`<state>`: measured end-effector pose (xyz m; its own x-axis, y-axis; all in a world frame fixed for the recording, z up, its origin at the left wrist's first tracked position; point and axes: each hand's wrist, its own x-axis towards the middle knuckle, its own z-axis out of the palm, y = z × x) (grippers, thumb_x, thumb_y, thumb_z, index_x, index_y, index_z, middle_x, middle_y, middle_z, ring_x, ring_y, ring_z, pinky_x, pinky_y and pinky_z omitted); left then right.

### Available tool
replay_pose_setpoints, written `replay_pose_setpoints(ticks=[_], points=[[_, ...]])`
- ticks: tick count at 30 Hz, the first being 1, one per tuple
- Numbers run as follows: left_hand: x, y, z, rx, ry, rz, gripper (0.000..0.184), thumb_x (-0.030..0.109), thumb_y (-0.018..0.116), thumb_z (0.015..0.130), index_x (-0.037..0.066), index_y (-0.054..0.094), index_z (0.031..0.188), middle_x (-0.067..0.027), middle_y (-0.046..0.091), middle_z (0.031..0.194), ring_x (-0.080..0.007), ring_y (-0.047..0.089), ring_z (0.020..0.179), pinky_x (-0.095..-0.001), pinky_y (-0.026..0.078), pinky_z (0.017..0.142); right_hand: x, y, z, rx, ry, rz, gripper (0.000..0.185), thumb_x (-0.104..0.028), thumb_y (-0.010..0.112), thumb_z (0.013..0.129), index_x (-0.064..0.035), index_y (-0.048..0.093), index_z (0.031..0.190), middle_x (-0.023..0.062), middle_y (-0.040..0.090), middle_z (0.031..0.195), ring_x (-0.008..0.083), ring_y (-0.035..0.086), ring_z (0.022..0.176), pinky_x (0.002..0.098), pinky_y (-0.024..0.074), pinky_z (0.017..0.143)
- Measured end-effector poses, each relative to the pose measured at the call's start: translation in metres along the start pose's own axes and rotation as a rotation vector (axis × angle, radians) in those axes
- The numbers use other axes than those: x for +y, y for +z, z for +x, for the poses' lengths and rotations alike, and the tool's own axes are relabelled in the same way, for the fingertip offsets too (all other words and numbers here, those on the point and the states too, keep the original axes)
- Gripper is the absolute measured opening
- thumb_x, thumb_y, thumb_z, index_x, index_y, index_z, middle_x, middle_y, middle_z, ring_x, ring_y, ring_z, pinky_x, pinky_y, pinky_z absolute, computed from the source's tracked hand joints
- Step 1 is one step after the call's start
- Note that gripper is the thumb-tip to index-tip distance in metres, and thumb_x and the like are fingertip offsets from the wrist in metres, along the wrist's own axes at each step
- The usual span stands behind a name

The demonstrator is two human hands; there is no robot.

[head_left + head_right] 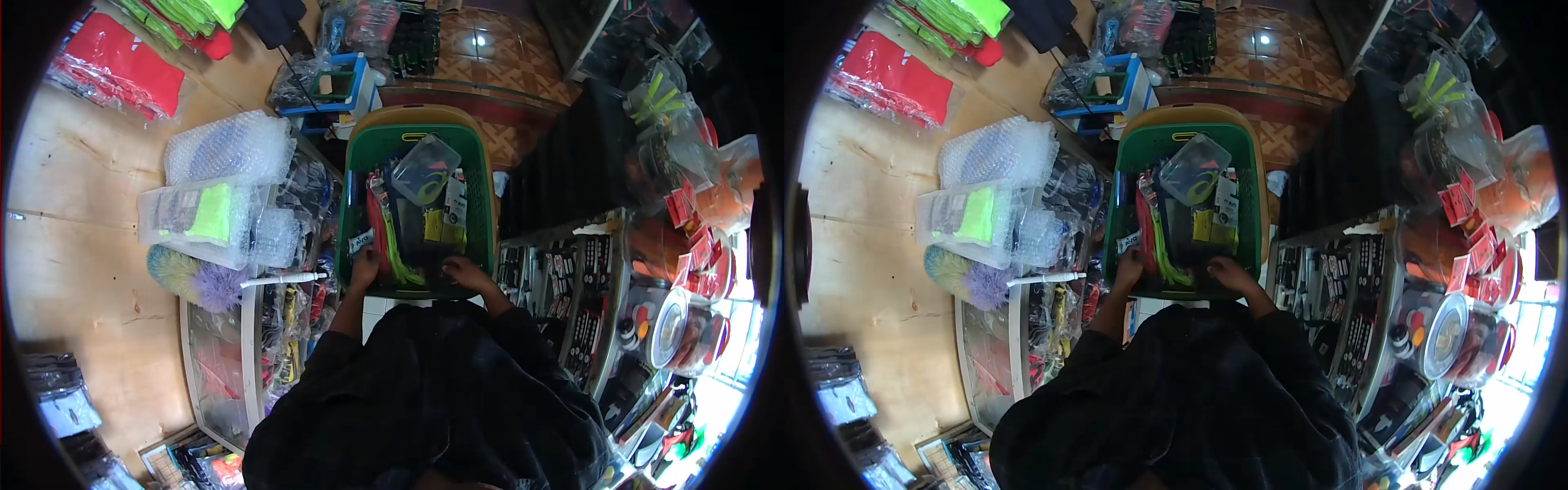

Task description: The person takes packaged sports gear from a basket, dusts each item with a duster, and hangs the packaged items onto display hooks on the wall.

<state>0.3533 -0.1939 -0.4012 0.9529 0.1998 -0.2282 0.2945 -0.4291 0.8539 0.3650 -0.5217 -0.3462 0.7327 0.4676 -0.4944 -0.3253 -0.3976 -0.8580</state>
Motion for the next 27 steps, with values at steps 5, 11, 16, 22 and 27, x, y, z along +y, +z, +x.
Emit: replay_pose_setpoints(ticks=[5, 11, 16, 22, 27], points=[[0.015, -0.011, -0.007, -0.091, -0.207, -0.003, 0.024, 0.022, 0.062, 0.092, -0.001, 0.066, 0.099, -0.0157, 0.068, 0.08, -0.0281, 0.067, 0.08, -0.0381, 0.05, 0.077, 0.011, -0.006, 0.01, -0.017, 0.04, 0.015, 0.035, -0.028, 0.06, 0.095, -0.0028, 0.062, 0.118, 0.0082, 0.067, 0.096, 0.0201, 0.065, 0.087, 0.0358, 0.0517, 0.076], [0.042, -0.023, -0.032, 0.012, -0.101, 0.131, 0.03, 0.018, 0.053, 0.096, -0.002, 0.068, 0.112, -0.0181, 0.069, 0.082, -0.0288, 0.068, 0.078, -0.0374, 0.05, 0.074, 0.012, -0.007, 0.017, -0.079, 0.037, 0.034, 0.036, -0.03, 0.06, 0.095, -0.0034, 0.062, 0.119, 0.008, 0.067, 0.094, 0.0195, 0.064, 0.085, 0.0354, 0.0515, 0.076], [0.136, -0.046, -0.077, -0.071, -0.106, -0.016, 0.03, 0.01, 0.05, 0.097, -0.002, 0.062, 0.121, -0.0197, 0.069, 0.091, -0.0301, 0.068, 0.091, -0.0349, 0.049, 0.082, -0.013, 0.014, 0.022, -0.217, 0.149, 0.227, 0.039, -0.036, 0.058, 0.098, -0.0065, 0.061, 0.123, 0.0057, 0.066, 0.099, 0.0191, 0.063, 0.089, 0.0349, 0.0505, 0.079], [0.187, -0.054, -0.12, -0.227, 0.158, -0.085, 0.031, 0.003, 0.053, 0.094, -0.001, 0.059, 0.125, -0.0181, 0.068, 0.104, -0.0214, 0.064, 0.092, -0.0325, 0.05, 0.083, -0.049, 0.05, 0.041, -0.464, 0.333, 0.856, 0.057, -0.053, 0.052, 0.097, -0.0097, 0.053, 0.134, 0.0114, 0.061, 0.122, 0.0248, 0.059, 0.112, 0.0425, 0.0461, 0.097], [0.231, -0.078, -0.163, -0.441, -0.001, -0.057, 0.03, 0.003, 0.054, 0.095, -0.002, 0.058, 0.125, -0.017, 0.068, 0.102, -0.0224, 0.064, 0.092, -0.0331, 0.05, 0.083, -0.054, 0.056, 0.068, -0.734, 0.433, 1.4, 0.062, -0.056, 0.053, 0.096, -0.0078, 0.051, 0.136, 0.0148, 0.056, 0.136, 0.0294, 0.054, 0.125, 0.0481, 0.0416, 0.106]])
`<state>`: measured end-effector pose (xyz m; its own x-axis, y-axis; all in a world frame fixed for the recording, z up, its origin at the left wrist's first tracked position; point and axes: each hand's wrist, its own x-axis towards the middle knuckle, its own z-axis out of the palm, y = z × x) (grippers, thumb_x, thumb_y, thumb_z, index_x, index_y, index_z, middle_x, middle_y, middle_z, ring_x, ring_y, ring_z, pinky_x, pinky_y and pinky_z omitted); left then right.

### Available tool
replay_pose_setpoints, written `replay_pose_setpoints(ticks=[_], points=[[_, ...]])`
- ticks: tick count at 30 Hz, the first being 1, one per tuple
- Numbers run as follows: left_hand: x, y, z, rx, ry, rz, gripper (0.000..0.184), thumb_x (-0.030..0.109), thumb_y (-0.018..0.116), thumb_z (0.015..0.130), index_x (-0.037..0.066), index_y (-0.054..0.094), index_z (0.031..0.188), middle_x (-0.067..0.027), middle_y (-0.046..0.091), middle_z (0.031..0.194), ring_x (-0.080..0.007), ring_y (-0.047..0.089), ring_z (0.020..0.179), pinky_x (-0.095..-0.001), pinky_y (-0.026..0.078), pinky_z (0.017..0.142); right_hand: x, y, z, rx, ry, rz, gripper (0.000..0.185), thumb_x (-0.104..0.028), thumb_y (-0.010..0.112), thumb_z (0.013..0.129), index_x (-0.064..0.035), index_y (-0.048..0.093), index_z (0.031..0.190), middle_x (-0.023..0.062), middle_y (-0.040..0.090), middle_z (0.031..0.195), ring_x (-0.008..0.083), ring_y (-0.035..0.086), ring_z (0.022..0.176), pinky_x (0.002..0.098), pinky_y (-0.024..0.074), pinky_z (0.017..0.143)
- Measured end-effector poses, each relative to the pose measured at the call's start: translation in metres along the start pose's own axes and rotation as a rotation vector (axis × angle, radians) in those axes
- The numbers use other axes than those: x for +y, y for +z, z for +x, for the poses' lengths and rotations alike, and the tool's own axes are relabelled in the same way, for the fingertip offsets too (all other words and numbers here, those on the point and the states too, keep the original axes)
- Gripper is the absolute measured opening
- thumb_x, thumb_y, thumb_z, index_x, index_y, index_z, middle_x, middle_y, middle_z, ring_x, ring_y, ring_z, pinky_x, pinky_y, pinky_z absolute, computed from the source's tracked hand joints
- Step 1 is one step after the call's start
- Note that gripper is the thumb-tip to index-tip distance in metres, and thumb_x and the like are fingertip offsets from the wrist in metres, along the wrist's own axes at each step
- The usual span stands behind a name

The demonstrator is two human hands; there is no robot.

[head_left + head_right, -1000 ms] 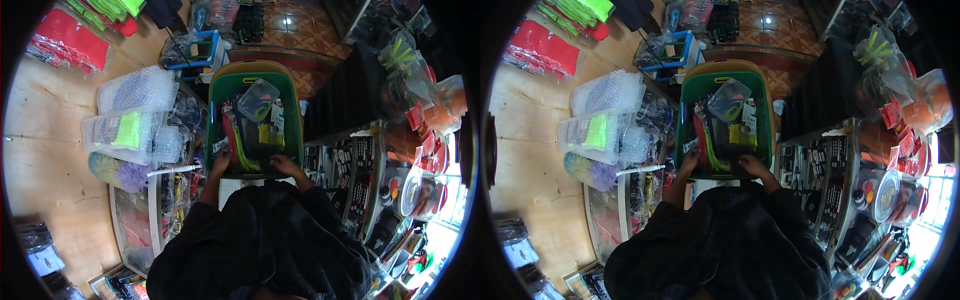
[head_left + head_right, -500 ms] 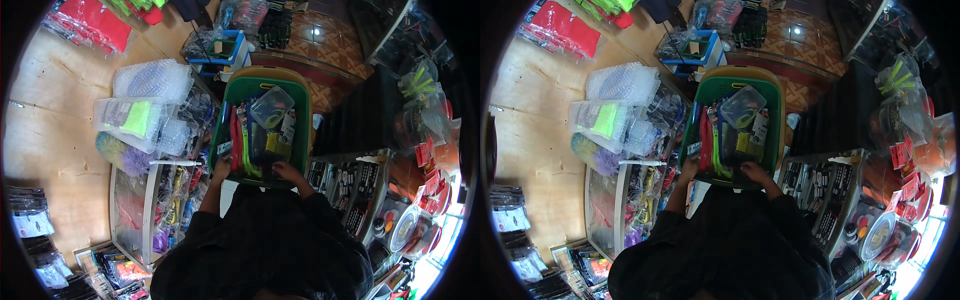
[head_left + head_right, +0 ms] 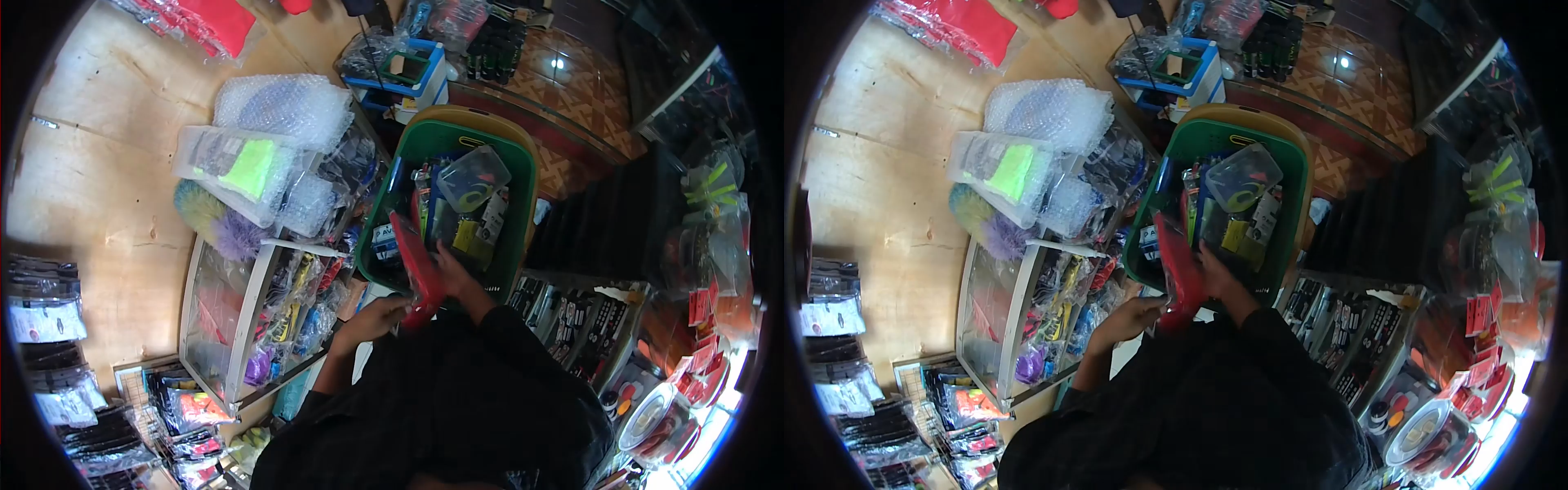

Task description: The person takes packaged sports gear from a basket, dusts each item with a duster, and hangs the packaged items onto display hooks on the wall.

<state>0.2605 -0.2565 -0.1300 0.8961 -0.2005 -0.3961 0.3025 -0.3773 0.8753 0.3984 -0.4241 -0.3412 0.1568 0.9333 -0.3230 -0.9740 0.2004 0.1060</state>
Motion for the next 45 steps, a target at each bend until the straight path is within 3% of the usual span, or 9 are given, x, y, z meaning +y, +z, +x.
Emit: replay_pose_setpoints(ticks=[5, 9, 15, 22, 30, 33, 37, 39, 45], points=[[-0.034, -0.011, -0.037, -0.012, -0.081, -0.089, 0.021, 0.009, 0.053, 0.1, -0.002, 0.063, 0.115, -0.0068, 0.067, 0.089, -0.015, 0.061, 0.085, -0.03, 0.049, 0.08, -0.022, 0.03, 0.006, 0.168, -0.142, -0.008, 0.051, -0.04, 0.062, 0.095, -0.0082, 0.053, 0.134, 0.0124, 0.06, 0.13, 0.0292, 0.059, 0.118, 0.0466, 0.0448, 0.104], [-0.053, -0.029, -0.065, -0.028, -0.159, -0.107, 0.023, 0.007, 0.052, 0.099, 0.0, 0.063, 0.119, -0.0052, 0.067, 0.096, -0.0136, 0.06, 0.092, -0.0299, 0.048, 0.084, -0.042, 0.046, 0.005, 0.202, -0.341, -0.005, 0.045, -0.026, 0.067, 0.092, -0.0084, 0.053, 0.131, 0.0109, 0.063, 0.124, 0.0279, 0.061, 0.114, 0.0439, 0.0468, 0.102], [-0.097, -0.02, -0.092, 0.401, -0.336, -0.301, 0.031, 0.003, 0.054, 0.096, 0.003, 0.06, 0.127, -0.0052, 0.064, 0.107, -0.0155, 0.058, 0.099, -0.0302, 0.047, 0.089, -0.064, 0.084, -0.012, 0.197, -0.564, -0.362, 0.042, -0.007, 0.068, 0.087, -0.0095, 0.054, 0.127, 0.0079, 0.065, 0.118, 0.0222, 0.062, 0.111, 0.0408, 0.0501, 0.096], [-0.1, -0.002, -0.134, 0.713, -0.303, -0.818, 0.055, -0.002, 0.066, 0.085, 0.007, 0.049, 0.137, -0.0022, 0.061, 0.102, -0.0093, 0.058, 0.088, -0.0231, 0.048, 0.075, -0.068, 0.102, -0.045, 0.274, -0.368, -0.766, 0.061, -0.006, 0.075, 0.081, -0.0041, 0.047, 0.135, 0.0087, 0.061, 0.12, 0.022, 0.061, 0.11, 0.0382, 0.0554, 0.086], [-0.113, -0.004, -0.217, 0.874, -0.008, -1.001, 0.062, -0.004, 0.074, 0.07, 0.005, 0.054, 0.129, -0.0008, 0.064, 0.102, -0.0126, 0.061, 0.096, -0.0257, 0.047, 0.082, -0.073, 0.163, -0.05, 0.046, -0.199, -1.161, 0.066, -0.005, 0.079, 0.076, 0.0007, 0.05, 0.135, 0.0092, 0.063, 0.117, 0.0214, 0.061, 0.107, 0.0347, 0.05, 0.092], [-0.116, -0.023, -0.268, 1.107, 0.12, -0.806, 0.062, -0.005, 0.068, 0.075, 0.005, 0.052, 0.133, -0.0033, 0.061, 0.106, -0.0092, 0.057, 0.083, -0.0203, 0.044, 0.07, -0.026, 0.221, -0.02, -0.049, -0.142, -1.202, 0.058, -0.005, 0.078, 0.078, 0.0023, 0.053, 0.131, 0.0074, 0.064, 0.114, 0.0199, 0.061, 0.105, 0.0318, 0.0459, 0.096], [-0.121, -0.054, -0.355, 1.466, -0.059, -0.611, 0.061, -0.003, 0.056, 0.078, 0.004, 0.049, 0.138, -0.002, 0.06, 0.107, -0.0062, 0.051, 0.076, -0.0182, 0.04, 0.066, 0.065, 0.246, 0.072, -0.065, -0.037, -1.243, 0.046, -0.006, 0.07, 0.085, 0.0032, 0.053, 0.127, 0.0108, 0.066, 0.109, 0.0211, 0.068, 0.089, 0.0312, 0.0565, 0.07], [-0.137, -0.069, -0.39, 1.697, -0.04, -0.547, 0.054, 0.001, 0.055, 0.085, 0.006, 0.049, 0.138, -0.003, 0.059, 0.105, -0.0074, 0.051, 0.077, -0.0195, 0.041, 0.068, 0.124, 0.28, 0.105, -0.116, 0.006, -1.334, 0.045, -0.007, 0.069, 0.087, 0.0034, 0.052, 0.127, 0.0114, 0.067, 0.106, 0.0218, 0.069, 0.083, 0.032, 0.0573, 0.065], [-0.151, -0.104, -0.446, 1.856, -0.098, -0.603, 0.04, 0.011, 0.051, 0.096, 0.004, 0.051, 0.136, -0.0103, 0.059, 0.114, -0.0163, 0.058, 0.098, -0.0267, 0.047, 0.088, 0.213, 0.3, 0.2, -0.163, -0.105, -1.458, 0.04, -0.018, 0.072, 0.088, 0.0022, 0.055, 0.117, 0.0096, 0.065, 0.1, 0.0173, 0.065, 0.078, 0.0311, 0.0563, 0.064]])
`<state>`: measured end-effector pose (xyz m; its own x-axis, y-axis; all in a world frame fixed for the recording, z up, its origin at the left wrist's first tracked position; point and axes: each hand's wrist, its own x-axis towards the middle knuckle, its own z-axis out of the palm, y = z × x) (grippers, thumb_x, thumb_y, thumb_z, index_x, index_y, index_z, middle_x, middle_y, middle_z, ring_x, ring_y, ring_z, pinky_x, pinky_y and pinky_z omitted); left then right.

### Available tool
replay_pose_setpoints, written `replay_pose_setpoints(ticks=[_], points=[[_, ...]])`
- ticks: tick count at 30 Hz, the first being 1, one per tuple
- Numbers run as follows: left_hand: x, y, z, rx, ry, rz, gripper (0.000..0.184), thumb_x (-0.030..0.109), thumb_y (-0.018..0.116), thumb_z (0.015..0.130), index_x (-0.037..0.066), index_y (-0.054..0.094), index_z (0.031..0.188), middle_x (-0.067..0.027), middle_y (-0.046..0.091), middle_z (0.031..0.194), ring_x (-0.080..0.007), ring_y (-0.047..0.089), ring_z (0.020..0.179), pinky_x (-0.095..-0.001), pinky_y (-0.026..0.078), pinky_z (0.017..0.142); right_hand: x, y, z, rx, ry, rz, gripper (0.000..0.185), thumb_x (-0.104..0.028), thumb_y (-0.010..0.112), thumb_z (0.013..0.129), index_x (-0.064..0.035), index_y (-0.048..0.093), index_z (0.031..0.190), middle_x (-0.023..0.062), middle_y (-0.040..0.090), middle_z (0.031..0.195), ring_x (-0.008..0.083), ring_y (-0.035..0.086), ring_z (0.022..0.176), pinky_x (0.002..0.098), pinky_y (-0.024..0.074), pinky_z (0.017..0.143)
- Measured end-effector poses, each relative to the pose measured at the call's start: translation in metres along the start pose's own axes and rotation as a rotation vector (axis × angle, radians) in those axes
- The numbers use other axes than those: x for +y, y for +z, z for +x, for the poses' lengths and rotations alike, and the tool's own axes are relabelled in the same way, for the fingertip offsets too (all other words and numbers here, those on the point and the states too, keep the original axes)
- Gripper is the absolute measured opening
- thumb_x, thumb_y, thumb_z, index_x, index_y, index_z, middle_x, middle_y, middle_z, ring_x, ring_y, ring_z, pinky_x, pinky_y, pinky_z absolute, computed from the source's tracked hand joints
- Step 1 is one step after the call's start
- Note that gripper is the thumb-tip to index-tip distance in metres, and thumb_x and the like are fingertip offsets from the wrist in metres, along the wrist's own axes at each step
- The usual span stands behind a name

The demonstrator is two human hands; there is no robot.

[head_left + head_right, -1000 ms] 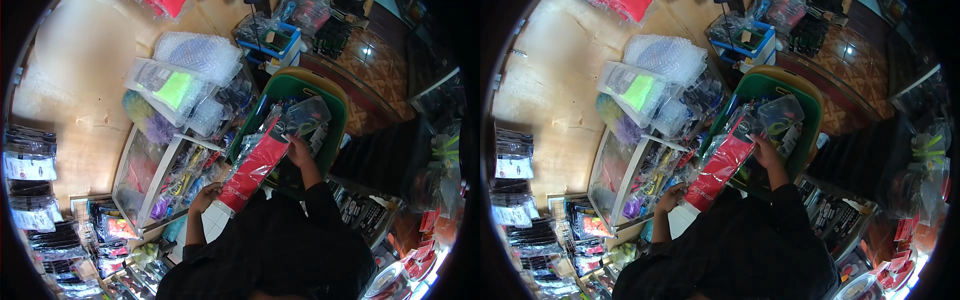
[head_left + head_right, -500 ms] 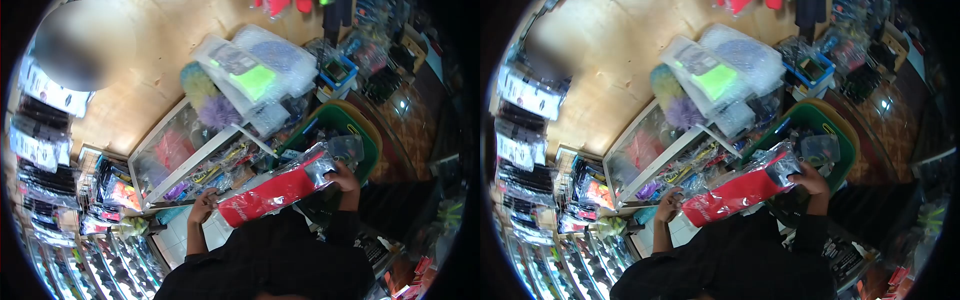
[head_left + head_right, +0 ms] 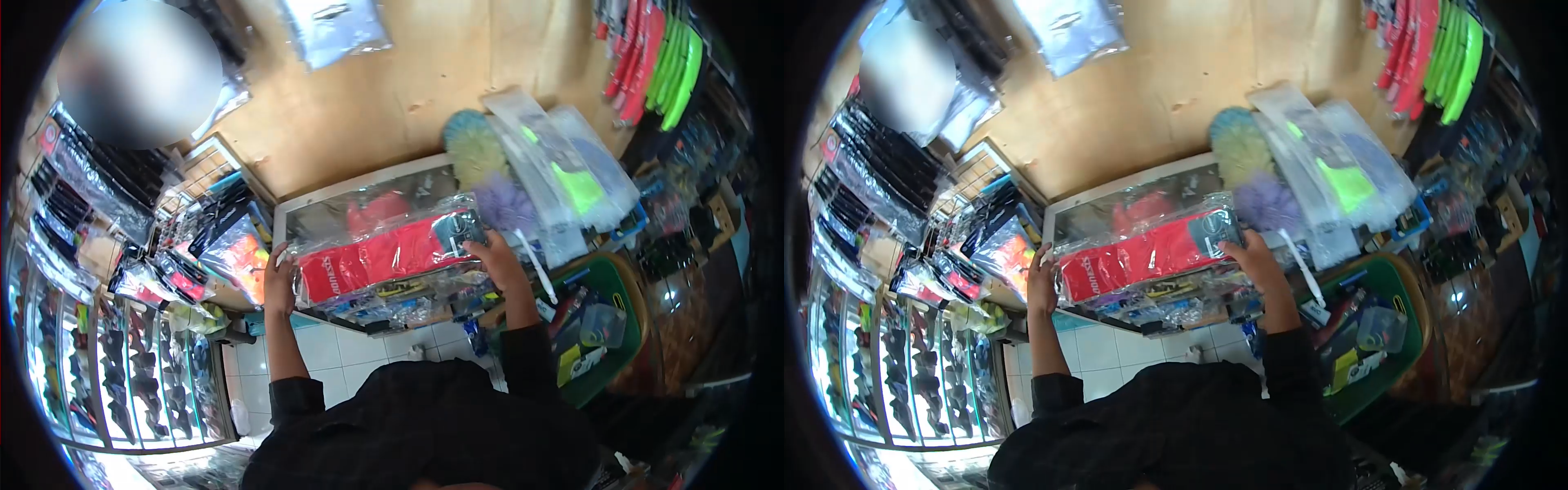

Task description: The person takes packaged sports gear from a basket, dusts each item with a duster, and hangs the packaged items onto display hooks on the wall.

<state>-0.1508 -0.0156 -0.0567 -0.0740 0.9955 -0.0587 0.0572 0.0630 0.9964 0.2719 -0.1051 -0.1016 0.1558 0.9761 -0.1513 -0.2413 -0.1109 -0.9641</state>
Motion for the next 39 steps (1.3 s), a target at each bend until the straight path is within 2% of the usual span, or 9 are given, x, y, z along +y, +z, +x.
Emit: replay_pose_setpoints(ticks=[6, 8, 10, 13, 22, 24, 30, 37, 39], points=[[-0.019, -0.018, 0.027, -0.057, 0.001, -0.038, 0.049, 0.007, 0.056, 0.091, 0.005, 0.046, 0.139, -0.0104, 0.059, 0.102, -0.0168, 0.059, 0.087, -0.0276, 0.05, 0.081, 0.004, 0.005, 0.042, 0.063, -0.071, -0.396, 0.03, -0.02, 0.066, 0.093, 0.0018, 0.057, 0.112, 0.0083, 0.064, 0.092, 0.0196, 0.065, 0.07, 0.0321, 0.0551, 0.058], [-0.044, -0.02, 0.042, -0.11, 0.194, 0.459, 0.055, 0.004, 0.06, 0.086, 0.005, 0.045, 0.139, -0.0096, 0.057, 0.096, -0.0157, 0.059, 0.083, -0.0268, 0.05, 0.077, -0.017, 0.016, 0.025, 0.058, 0.02, -0.616, 0.034, -0.024, 0.064, 0.094, 0.0019, 0.058, 0.115, 0.015, 0.063, 0.099, 0.0253, 0.065, 0.082, 0.0368, 0.0539, 0.069], [-0.058, -0.02, 0.044, -0.145, 0.206, 0.391, 0.057, 0.002, 0.062, 0.084, 0.006, 0.045, 0.139, -0.008, 0.056, 0.093, -0.014, 0.057, 0.079, -0.0263, 0.049, 0.072, 0.004, -0.002, 0.026, 0.591, -0.539, -1.067, 0.044, -0.022, 0.067, 0.088, -0.0031, 0.056, 0.126, 0.0219, 0.056, 0.115, 0.0378, 0.057, 0.104, 0.0449, 0.0468, 0.091], [-0.069, -0.017, 0.046, -0.059, 0.257, 0.479, 0.058, 0.004, 0.066, 0.084, 0.006, 0.046, 0.138, -0.0035, 0.053, 0.087, -0.0121, 0.049, 0.071, -0.0266, 0.044, 0.065, -0.004, -0.017, 0.015, 0.697, -0.373, -1.476, 0.055, -0.022, 0.069, 0.086, -0.0092, 0.051, 0.137, 0.027, 0.045, 0.132, 0.0458, 0.045, 0.119, 0.051, 0.0388, 0.101], [-0.051, -0.014, 0.051, -0.204, 0.039, 0.35, 0.063, 0.007, 0.07, 0.083, 0.004, 0.043, 0.141, -0.0038, 0.057, 0.088, -0.012, 0.053, 0.08, -0.0277, 0.045, 0.071, 0.017, -0.069, 0.021, 0.641, -0.123, -1.274, 0.052, -0.004, 0.054, 0.092, -0.0029, 0.042, 0.142, 0.031, 0.047, 0.125, 0.0518, 0.049, 0.115, 0.0508, 0.0407, 0.101], [-0.06, -0.016, 0.057, -0.266, 0.326, 0.468, 0.062, 0.005, 0.069, 0.084, 0.005, 0.045, 0.141, -0.0095, 0.062, 0.105, -0.0154, 0.057, 0.089, -0.0293, 0.047, 0.081, 0.042, -0.1, 0.024, 0.574, -0.635, -1.193, 0.05, -0.005, 0.055, 0.093, -0.0037, 0.043, 0.142, 0.0258, 0.056, 0.117, 0.0376, 0.057, 0.112, 0.0458, 0.0459, 0.094], [-0.019, 0.009, 0.04, -0.376, 0.098, 0.362, 0.057, 0.005, 0.068, 0.084, 0.009, 0.051, 0.138, -0.0129, 0.061, 0.111, -0.0165, 0.057, 0.091, -0.0296, 0.046, 0.085, 0.039, -0.005, -0.044, 0.425, -0.44, -0.874, 0.041, -0.006, 0.055, 0.094, 0.0034, 0.051, 0.134, 0.0137, 0.062, 0.114, 0.0226, 0.059, 0.102, 0.0377, 0.0466, 0.094], [-0.033, 0.016, 0.045, -0.325, -0.116, 0.465, 0.06, 0.006, 0.069, 0.084, 0.007, 0.047, 0.14, -0.0127, 0.061, 0.119, -0.0189, 0.058, 0.1, -0.0316, 0.046, 0.091, 0.07, 0.133, -0.062, -0.122, -0.102, -0.725, 0.058, -0.018, 0.055, 0.095, -0.0004, 0.035, 0.146, 0.0303, 0.065, 0.104, 0.0446, 0.064, 0.098, 0.0475, 0.0488, 0.085], [-0.07, 0.008, 0.054, -0.311, 0.385, 0.227, 0.067, 0.004, 0.068, 0.084, 0.003, 0.039, 0.144, -0.0168, 0.056, 0.131, -0.024, 0.055, 0.117, -0.0344, 0.042, 0.102, 0.075, 0.163, -0.06, -0.249, -0.113, -0.71, 0.059, -0.017, 0.057, 0.094, -0.0025, 0.036, 0.147, 0.0309, 0.064, 0.105, 0.0429, 0.064, 0.097, 0.0456, 0.0491, 0.084]])
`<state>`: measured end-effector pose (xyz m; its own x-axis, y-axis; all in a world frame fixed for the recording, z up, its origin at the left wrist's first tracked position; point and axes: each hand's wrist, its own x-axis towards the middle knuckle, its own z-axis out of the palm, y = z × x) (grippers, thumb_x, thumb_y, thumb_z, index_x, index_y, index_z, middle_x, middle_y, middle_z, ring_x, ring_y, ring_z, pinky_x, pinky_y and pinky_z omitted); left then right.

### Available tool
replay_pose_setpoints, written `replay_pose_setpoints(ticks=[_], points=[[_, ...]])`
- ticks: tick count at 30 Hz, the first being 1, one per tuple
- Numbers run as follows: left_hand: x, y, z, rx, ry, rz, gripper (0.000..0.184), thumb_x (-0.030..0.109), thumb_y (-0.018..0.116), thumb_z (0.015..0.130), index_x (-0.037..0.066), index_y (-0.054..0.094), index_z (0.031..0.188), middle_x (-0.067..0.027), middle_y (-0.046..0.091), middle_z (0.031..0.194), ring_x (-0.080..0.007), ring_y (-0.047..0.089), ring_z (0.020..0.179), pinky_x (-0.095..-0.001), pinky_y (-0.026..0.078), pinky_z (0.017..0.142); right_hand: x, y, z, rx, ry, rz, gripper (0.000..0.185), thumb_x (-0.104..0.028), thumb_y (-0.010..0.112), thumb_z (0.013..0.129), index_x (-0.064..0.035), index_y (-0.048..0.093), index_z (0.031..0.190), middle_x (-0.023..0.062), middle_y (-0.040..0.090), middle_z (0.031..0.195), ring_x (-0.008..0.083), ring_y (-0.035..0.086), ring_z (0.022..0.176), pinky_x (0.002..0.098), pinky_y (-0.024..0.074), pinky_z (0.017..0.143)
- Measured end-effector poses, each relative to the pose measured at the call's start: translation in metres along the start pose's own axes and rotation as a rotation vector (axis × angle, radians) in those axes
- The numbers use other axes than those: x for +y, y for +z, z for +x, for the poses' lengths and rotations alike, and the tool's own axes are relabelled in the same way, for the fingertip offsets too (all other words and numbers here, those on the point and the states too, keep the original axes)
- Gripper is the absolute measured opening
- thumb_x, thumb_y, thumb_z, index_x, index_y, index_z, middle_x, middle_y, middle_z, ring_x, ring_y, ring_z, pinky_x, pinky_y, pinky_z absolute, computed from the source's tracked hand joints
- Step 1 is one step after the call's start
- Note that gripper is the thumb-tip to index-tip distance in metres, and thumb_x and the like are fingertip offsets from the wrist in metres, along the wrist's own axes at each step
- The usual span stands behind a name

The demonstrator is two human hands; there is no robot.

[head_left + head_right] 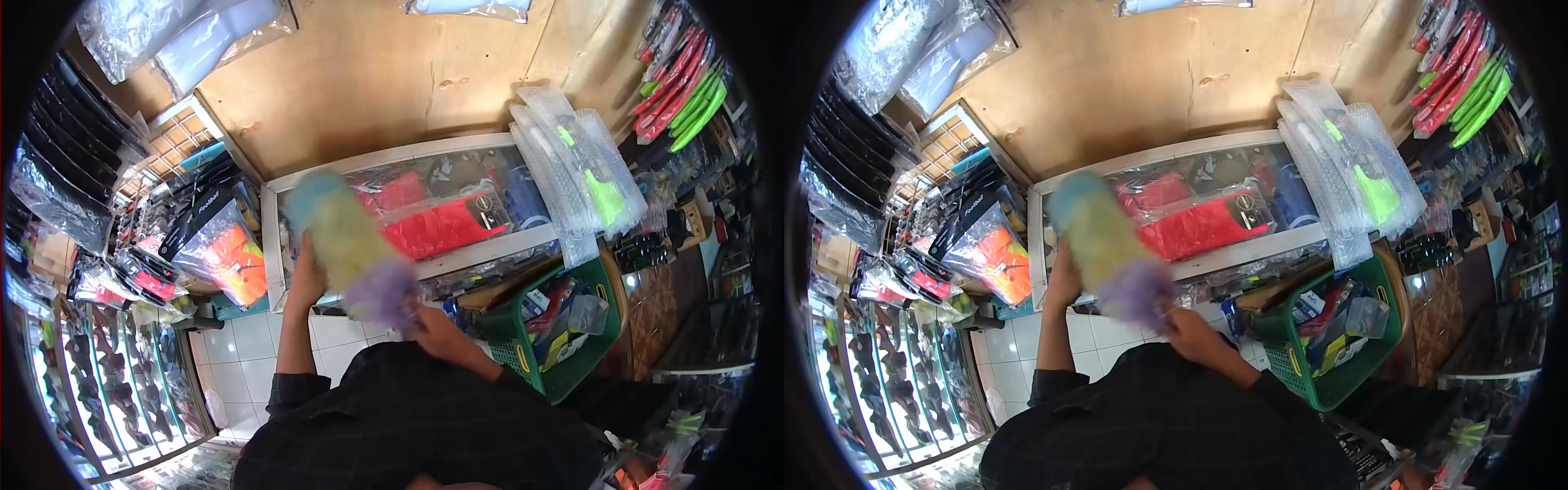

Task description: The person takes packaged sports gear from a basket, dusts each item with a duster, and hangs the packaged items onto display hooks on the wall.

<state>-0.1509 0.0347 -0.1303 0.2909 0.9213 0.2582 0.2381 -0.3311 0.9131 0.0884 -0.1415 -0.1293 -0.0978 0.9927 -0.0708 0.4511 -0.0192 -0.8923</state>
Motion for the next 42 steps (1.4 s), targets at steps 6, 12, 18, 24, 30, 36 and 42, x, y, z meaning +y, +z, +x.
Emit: replay_pose_setpoints(ticks=[6, 12, 18, 24, 30, 36, 42], points=[[0.018, -0.005, 0.001, -0.083, -0.22, -0.024, 0.079, -0.003, 0.061, 0.083, 0.004, 0.021, 0.151, -0.0117, 0.051, 0.105, -0.0182, 0.049, 0.094, -0.0298, 0.041, 0.081, 0.004, -0.043, -0.002, 0.154, 0.025, -0.018, 0.039, -0.014, 0.058, 0.092, -0.0026, 0.055, 0.13, 0.0271, 0.067, 0.102, 0.0409, 0.066, 0.097, 0.0431, 0.0504, 0.082], [0.036, -0.005, 0.007, -0.015, -0.346, 0.056, 0.076, 0.004, 0.068, 0.084, 0.007, 0.027, 0.148, -0.016, 0.059, 0.114, -0.0153, 0.057, 0.085, -0.0284, 0.048, 0.079, 0.05, -0.104, -0.028, 0.685, 0.117, -0.172, 0.031, -0.005, 0.054, 0.09, 0.0023, 0.058, 0.12, 0.0253, 0.067, 0.101, 0.0365, 0.067, 0.094, 0.0418, 0.0511, 0.081], [0.016, -0.005, 0.011, -0.077, -0.501, 0.161, 0.07, 0.006, 0.07, 0.083, 0.003, 0.036, 0.144, -0.0155, 0.061, 0.109, -0.0175, 0.06, 0.092, -0.0291, 0.048, 0.084, 0.043, -0.04, -0.022, 0.218, -0.056, -0.16, 0.039, -0.004, 0.058, 0.086, 0.0034, 0.058, 0.124, 0.0279, 0.066, 0.101, 0.0387, 0.066, 0.095, 0.042, 0.0504, 0.085], [0.014, -0.003, 0.008, 0.043, -0.401, -0.159, 0.064, 0.002, 0.067, 0.085, -0.004, 0.036, 0.141, -0.0048, 0.062, 0.081, -0.0109, 0.058, 0.068, -0.027, 0.047, 0.063, 0.056, -0.075, -0.026, 0.355, 0.217, 0.144, 0.042, -0.005, 0.061, 0.085, 0.0001, 0.058, 0.126, 0.0226, 0.067, 0.11, 0.0314, 0.064, 0.103, 0.0379, 0.049, 0.089], [0.011, 0.005, 0.031, 0.217, -0.297, -0.566, 0.02, 0.0, 0.062, 0.09, 0.001, 0.061, 0.111, -0.0016, 0.065, 0.087, -0.0087, 0.061, 0.075, -0.0231, 0.05, 0.071, 0.066, -0.135, -0.038, 0.662, 0.025, -0.083, 0.038, 0.003, 0.054, 0.089, 0.0032, 0.057, 0.126, 0.0173, 0.067, 0.111, 0.0202, 0.062, 0.102, 0.0318, 0.0466, 0.09], [0.055, -0.011, 0.038, 0.353, 0.1, -0.409, 0.013, 0.001, 0.06, 0.093, 0.0, 0.062, 0.106, -0.0033, 0.068, 0.094, -0.008, 0.061, 0.082, -0.0212, 0.049, 0.072, 0.091, -0.128, -0.04, 0.902, 0.087, 0.264, 0.037, 0.005, 0.052, 0.09, 0.0062, 0.055, 0.127, 0.0101, 0.065, 0.111, 0.0157, 0.057, 0.099, 0.0272, 0.0441, 0.09], [0.052, -0.038, 0.011, -0.071, 0.404, 0.233, 0.029, -0.007, 0.067, 0.064, 0.01, 0.074, 0.086, -0.0098, 0.067, 0.121, -0.0369, 0.041, 0.135, -0.0461, 0.026, 0.115, 0.069, -0.111, -0.044, 0.959, -0.058, 0.121, 0.031, 0.004, 0.052, 0.091, 0.0052, 0.058, 0.121, 0.0115, 0.066, 0.106, 0.0178, 0.059, 0.096, 0.03, 0.0469, 0.086]])
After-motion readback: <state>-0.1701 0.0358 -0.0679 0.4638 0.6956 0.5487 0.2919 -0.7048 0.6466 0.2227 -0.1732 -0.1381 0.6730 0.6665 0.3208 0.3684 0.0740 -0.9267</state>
